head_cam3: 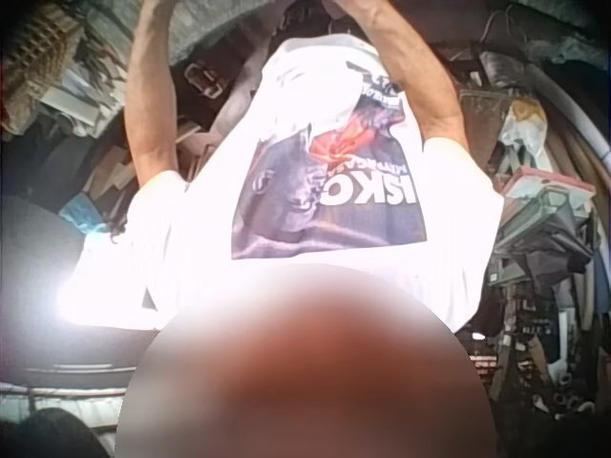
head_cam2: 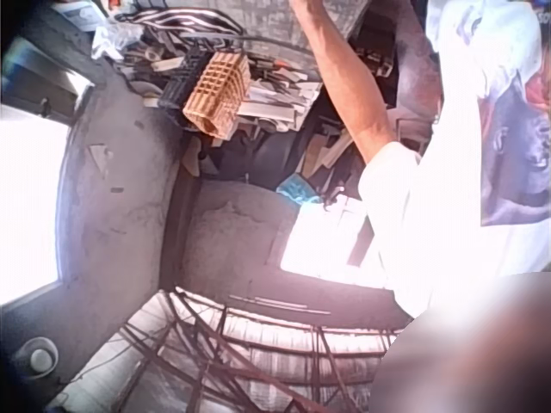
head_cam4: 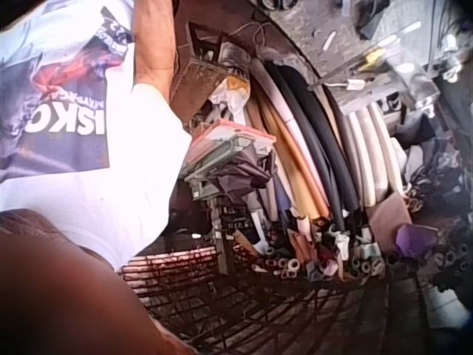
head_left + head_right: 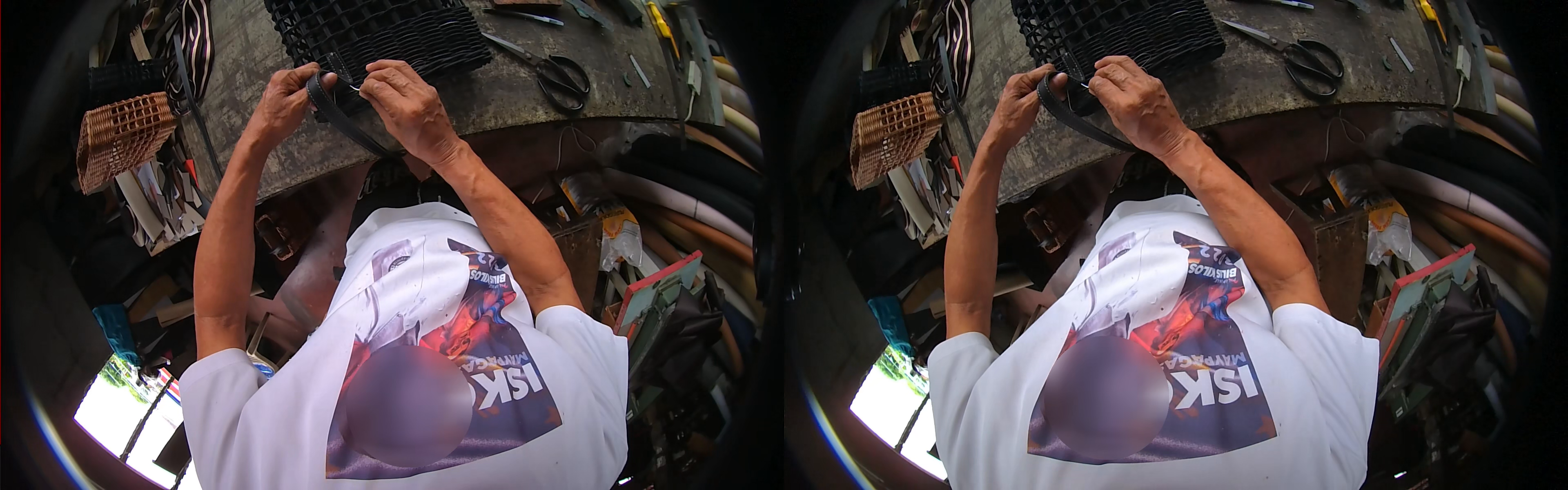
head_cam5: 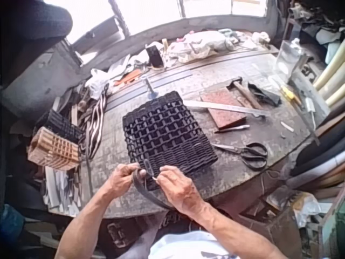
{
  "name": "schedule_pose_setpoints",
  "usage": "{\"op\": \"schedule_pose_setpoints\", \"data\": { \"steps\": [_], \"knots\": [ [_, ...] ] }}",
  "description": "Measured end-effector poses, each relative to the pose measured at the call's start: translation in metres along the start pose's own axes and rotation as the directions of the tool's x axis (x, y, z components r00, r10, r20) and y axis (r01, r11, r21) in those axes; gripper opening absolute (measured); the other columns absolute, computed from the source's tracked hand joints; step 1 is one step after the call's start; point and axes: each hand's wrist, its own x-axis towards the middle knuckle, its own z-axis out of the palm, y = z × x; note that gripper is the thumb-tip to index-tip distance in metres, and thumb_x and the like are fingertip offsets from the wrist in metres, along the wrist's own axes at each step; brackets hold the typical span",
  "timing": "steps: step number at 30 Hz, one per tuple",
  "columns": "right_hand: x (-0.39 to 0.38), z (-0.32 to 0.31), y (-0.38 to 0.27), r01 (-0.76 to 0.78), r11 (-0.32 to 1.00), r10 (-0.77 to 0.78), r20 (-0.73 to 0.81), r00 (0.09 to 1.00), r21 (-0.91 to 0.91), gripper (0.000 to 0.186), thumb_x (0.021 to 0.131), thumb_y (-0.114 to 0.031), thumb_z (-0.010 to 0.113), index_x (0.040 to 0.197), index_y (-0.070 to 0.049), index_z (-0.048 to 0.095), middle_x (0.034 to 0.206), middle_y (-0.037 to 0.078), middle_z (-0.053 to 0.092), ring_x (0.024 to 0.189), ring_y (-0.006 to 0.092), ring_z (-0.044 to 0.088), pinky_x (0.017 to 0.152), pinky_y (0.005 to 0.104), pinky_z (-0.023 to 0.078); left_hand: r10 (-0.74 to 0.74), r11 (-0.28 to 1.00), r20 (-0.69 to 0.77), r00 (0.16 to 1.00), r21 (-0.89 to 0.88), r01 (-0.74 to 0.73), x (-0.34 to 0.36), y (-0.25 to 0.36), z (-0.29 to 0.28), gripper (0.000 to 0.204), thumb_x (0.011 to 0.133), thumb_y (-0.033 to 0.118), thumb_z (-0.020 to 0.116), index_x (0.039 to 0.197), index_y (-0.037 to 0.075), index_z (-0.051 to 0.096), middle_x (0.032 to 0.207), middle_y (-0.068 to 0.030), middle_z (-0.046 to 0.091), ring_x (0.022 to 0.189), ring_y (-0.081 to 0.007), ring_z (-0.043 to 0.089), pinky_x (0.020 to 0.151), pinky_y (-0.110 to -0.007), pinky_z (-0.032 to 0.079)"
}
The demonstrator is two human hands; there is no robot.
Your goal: The worker is weaving a black strap through a grid-like leather or synthetic component to construct a basket or bag.
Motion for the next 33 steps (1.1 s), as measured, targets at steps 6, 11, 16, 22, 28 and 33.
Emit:
{"op": "schedule_pose_setpoints", "data": {
  "steps": [6, 11, 16, 22, 28, 33],
  "knots": [
    [0.001, 0.001, 0.003, 0.027, 1.000, -0.027, 0.018, 0.999, -0.002, 0.018, 0.076, 0.004, 0.070, 0.095, 0.003, 0.069, 0.100, 0.015, 0.070, 0.105, 0.0314, 0.067, 0.085, 0.0358, 0.059, -0.003, 1.000, 0.003, 1.000, -0.003, 0.003, 0.000, 0.001, 0.000, 0.045, 0.095, 0.045, 0.066, 0.068, 0.010, 0.059, 0.062, 0.0058, 0.044, 0.061, -0.0050, 0.044, 0.056, -0.025, 0.036],
    [0.002, 0.001, 0.004, 0.039, 0.999, -0.038, 0.006, 0.999, -0.007, 0.020, 0.075, 0.004, 0.070, 0.095, 0.003, 0.069, 0.099, 0.015, 0.070, 0.105, 0.0315, 0.067, 0.085, 0.0356, 0.059, 0.004, 1.000, 0.013, 1.000, -0.015, -0.003, 0.000, 0.002, -0.001, 0.045, 0.095, 0.045, 0.066, 0.069, 0.010, 0.060, 0.062, 0.0061, 0.044, 0.061, -0.0047, 0.044, 0.056, -0.025, 0.036],
    [0.003, 0.004, -0.002, 0.019, 1.000, -0.019, -0.014, 1.000, -0.023, 0.020, 0.074, 0.004, 0.069, 0.094, 0.003, 0.069, 0.098, 0.015, 0.070, 0.104, 0.0314, 0.067, 0.084, 0.0350, 0.060, -0.013, 1.000, 0.009, 1.000, -0.027, 0.013, 0.000, 0.000, -0.002, 0.045, 0.096, 0.044, 0.066, 0.068, 0.009, 0.059, 0.063, 0.0062, 0.040, 0.061, -0.0050, 0.043, 0.056, -0.026, 0.035],
    [0.008, 0.005, -0.015, 0.018, 0.981, -0.024, -0.026, 0.999, -0.193, 0.019, 0.073, 0.000, 0.069, 0.092, 0.000, 0.070, 0.094, 0.012, 0.069, 0.100, 0.0272, 0.065, 0.089, 0.0369, 0.054, 0.065, 0.989, 0.023, 0.998, 0.132, -0.068, -0.009, 0.005, 0.001, 0.029, 0.099, 0.025, 0.065, 0.085, 0.001, 0.066, 0.077, 0.0044, 0.047, 0.071, -0.0052, 0.044, 0.062, -0.024, 0.038],
    [0.013, -0.011, -0.017, -0.034, 0.985, 0.059, 0.146, 0.988, -0.168, 0.024, 0.073, 0.000, 0.067, 0.097, -0.001, 0.072, 0.098, 0.009, 0.062, 0.107, 0.0265, 0.058, 0.093, 0.0383, 0.050, 0.283, 0.921, -0.015, 0.959, 0.281, -0.268, -0.022, 0.011, 0.014, 0.026, 0.088, 0.006, 0.071, 0.113, 0.002, 0.071, 0.085, -0.0090, 0.058, 0.076, -0.0217, 0.059, 0.068, -0.032, 0.048],
    [0.023, -0.022, -0.013, -0.035, 0.993, 0.063, 0.252, 0.966, -0.116, 0.025, 0.075, 0.000, 0.067, 0.100, 0.001, 0.071, 0.103, 0.010, 0.061, 0.109, 0.0280, 0.057, 0.094, 0.0383, 0.050, 0.422, 0.824, -0.033, 0.906, 0.432, -0.368, -0.025, 0.011, 0.019, 0.028, 0.085, 0.006, 0.073, 0.113, 0.004, 0.071, 0.087, -0.0098, 0.058, 0.078, -0.0249, 0.059, 0.069, -0.035, 0.050]
  ]
}}
